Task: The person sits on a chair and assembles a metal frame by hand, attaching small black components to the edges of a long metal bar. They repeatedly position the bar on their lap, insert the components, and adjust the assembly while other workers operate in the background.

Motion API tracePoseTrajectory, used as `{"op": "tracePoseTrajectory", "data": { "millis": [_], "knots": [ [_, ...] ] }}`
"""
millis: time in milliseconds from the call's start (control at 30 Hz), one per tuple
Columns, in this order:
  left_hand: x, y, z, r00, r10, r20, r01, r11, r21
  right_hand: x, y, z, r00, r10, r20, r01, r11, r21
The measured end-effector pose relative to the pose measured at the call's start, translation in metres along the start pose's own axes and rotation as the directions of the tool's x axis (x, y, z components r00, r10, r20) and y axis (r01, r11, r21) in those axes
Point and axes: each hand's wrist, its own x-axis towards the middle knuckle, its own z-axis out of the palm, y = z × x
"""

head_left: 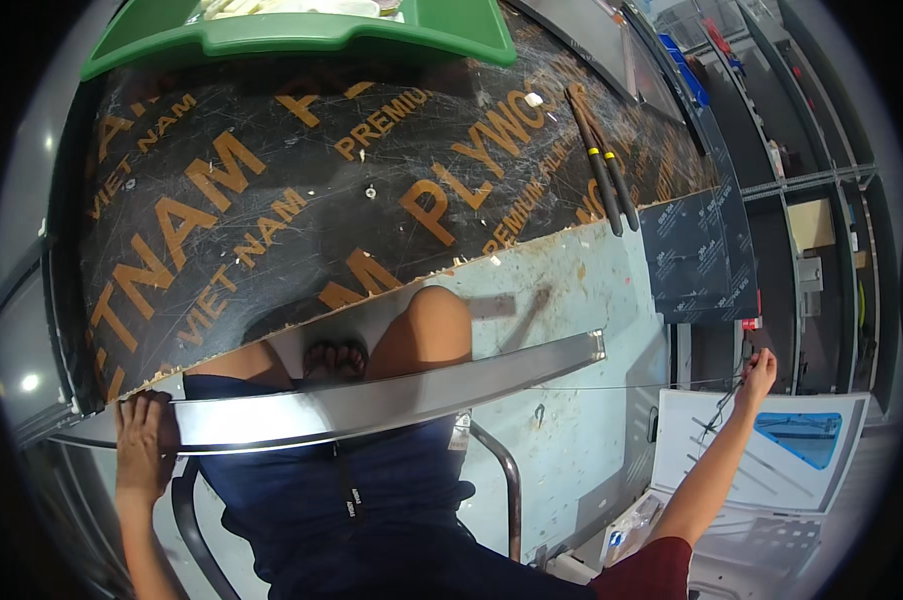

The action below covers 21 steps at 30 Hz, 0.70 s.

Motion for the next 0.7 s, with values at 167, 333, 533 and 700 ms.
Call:
{"op": "tracePoseTrajectory", "data": {
  "millis": [167, 333, 533, 700],
  "knots": [
    [-0.023, -0.068, 0.055, 0.994, -0.082, -0.070, 0.088, 0.992, 0.089, 0.045, -0.012, -0.065, 0.942, 0.010, -0.335, -0.031, 0.998, -0.057],
    [-0.011, -0.046, 0.050, 0.989, 0.092, -0.112, -0.088, 0.995, 0.040, 0.016, -0.051, -0.022, 0.967, -0.080, -0.244, 0.002, 0.952, -0.305],
    [0.027, 0.067, -0.021, 0.895, 0.428, 0.125, -0.397, 0.892, -0.217, -0.189, -0.086, 0.141, 0.610, 0.010, 0.793, 0.438, 0.829, -0.348],
    [0.061, 0.144, -0.006, 0.824, 0.565, -0.028, -0.559, 0.806, -0.192, -0.317, -0.062, 0.208, 0.214, -0.091, 0.973, 0.720, 0.688, -0.094]
  ]
}}
